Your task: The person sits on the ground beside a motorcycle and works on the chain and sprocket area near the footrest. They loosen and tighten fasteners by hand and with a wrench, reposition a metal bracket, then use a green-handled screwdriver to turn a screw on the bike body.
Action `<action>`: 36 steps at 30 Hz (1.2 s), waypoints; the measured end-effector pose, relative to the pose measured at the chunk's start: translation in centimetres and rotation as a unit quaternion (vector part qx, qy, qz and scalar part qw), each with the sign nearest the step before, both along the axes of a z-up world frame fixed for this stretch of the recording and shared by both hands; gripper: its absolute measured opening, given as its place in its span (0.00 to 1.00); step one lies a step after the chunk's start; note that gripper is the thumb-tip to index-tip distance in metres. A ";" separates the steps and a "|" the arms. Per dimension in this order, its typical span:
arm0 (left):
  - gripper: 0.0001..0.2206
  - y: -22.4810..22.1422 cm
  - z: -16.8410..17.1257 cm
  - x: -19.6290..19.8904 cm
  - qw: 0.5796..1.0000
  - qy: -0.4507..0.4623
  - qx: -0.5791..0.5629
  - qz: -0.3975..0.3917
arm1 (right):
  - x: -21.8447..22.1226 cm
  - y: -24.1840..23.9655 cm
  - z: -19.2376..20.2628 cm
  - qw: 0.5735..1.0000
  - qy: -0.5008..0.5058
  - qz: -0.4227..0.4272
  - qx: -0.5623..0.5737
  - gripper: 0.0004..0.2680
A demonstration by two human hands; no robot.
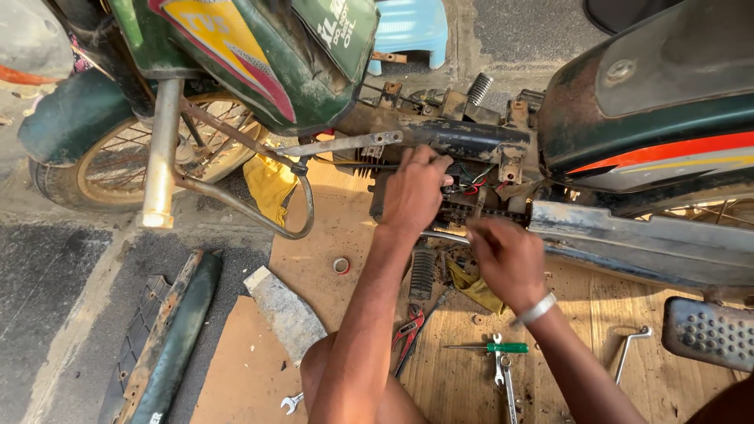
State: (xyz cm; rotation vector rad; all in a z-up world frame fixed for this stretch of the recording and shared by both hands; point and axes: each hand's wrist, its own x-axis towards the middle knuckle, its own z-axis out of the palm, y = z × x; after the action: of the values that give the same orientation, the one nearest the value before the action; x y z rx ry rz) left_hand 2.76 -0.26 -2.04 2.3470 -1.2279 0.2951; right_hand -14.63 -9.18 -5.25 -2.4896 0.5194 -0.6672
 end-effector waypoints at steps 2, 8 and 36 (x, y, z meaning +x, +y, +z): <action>0.14 0.6 1.4 -0.2 0.992 0.100 -0.077 -0.007 | 2.3 -0.2 1.0 0.994 -0.103 0.011 -0.026 0.04; 0.13 0.2 0.5 0.6 0.987 0.116 -0.111 -0.008 | 5.1 0.5 2.5 0.995 -0.088 -0.036 -0.037 0.05; 0.15 1.0 2.2 -0.4 0.977 0.178 -0.114 -0.009 | -16.6 -0.9 -25.0 0.933 0.354 -0.048 -0.044 0.18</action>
State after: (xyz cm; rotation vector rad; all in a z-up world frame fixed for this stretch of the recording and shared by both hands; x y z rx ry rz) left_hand 2.37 0.72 0.19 2.0778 -0.9856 0.0031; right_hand -31.26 -10.12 -30.20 -2.7621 0.8815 0.2192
